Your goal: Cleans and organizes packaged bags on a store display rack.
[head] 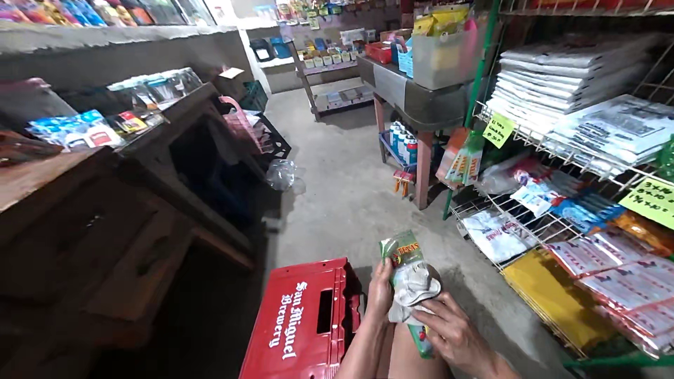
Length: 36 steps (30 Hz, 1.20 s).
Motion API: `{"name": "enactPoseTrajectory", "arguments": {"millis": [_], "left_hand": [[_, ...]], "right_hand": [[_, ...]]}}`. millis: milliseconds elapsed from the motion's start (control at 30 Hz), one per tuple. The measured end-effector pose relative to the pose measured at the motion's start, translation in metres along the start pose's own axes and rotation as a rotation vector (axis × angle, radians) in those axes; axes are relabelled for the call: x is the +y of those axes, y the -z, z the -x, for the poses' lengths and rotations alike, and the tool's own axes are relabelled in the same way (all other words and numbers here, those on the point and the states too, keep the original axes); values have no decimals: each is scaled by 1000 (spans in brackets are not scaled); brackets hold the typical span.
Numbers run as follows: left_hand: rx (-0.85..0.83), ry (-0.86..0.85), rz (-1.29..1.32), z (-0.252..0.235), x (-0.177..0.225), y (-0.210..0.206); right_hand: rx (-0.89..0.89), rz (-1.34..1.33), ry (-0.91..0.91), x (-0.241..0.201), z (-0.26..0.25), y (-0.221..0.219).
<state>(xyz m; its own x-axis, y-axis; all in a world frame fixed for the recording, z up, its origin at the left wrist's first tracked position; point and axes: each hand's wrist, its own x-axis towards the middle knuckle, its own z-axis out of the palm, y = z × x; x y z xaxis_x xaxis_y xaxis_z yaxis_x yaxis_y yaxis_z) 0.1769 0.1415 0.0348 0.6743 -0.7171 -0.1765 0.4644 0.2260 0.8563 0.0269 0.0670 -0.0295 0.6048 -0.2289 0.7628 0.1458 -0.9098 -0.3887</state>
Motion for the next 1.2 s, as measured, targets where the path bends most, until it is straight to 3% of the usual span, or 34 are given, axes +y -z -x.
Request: {"name": "enactPoseTrajectory", "arguments": {"millis": [133,267,333,400,467,533,600,733,833,933,1067,1200], "left_hand": [[-28,-12,127,-3,-1,-5],[-127,82,316,6,-6,-7],[-234,110,366,-2,-11,1],[-331,106,392,-6,-12,7],[-301,69,393,-4,-3,7],[-251,20,395,-11,4,6],[-227,12,411,-16,2,5],[-74,36,385,-18,-2,-1],[60,23,321,-23,-11,6],[172,20,151,-23,-4,0],[37,-7,-100,-28,22,-14],[-300,-109,-277,-23,51,-59]], "right_hand": [[96,-52,-45,-18,-37,17],[-82,117,22,-5,-86,-10],[-169,61,-117,18,-106,-14],[-219,5,-391,42,-122,3],[-109,0,-540,52,-126,26],[72,37,-459,36,-126,44],[69,35,-367,0,-118,46],[-167,202,-212,-30,-63,-14],[-87,339,-69,-22,-27,-30],[68,226,-36,-7,10,-25],[155,188,-186,2,29,-7],[300,-43,-572,13,24,30]]}}
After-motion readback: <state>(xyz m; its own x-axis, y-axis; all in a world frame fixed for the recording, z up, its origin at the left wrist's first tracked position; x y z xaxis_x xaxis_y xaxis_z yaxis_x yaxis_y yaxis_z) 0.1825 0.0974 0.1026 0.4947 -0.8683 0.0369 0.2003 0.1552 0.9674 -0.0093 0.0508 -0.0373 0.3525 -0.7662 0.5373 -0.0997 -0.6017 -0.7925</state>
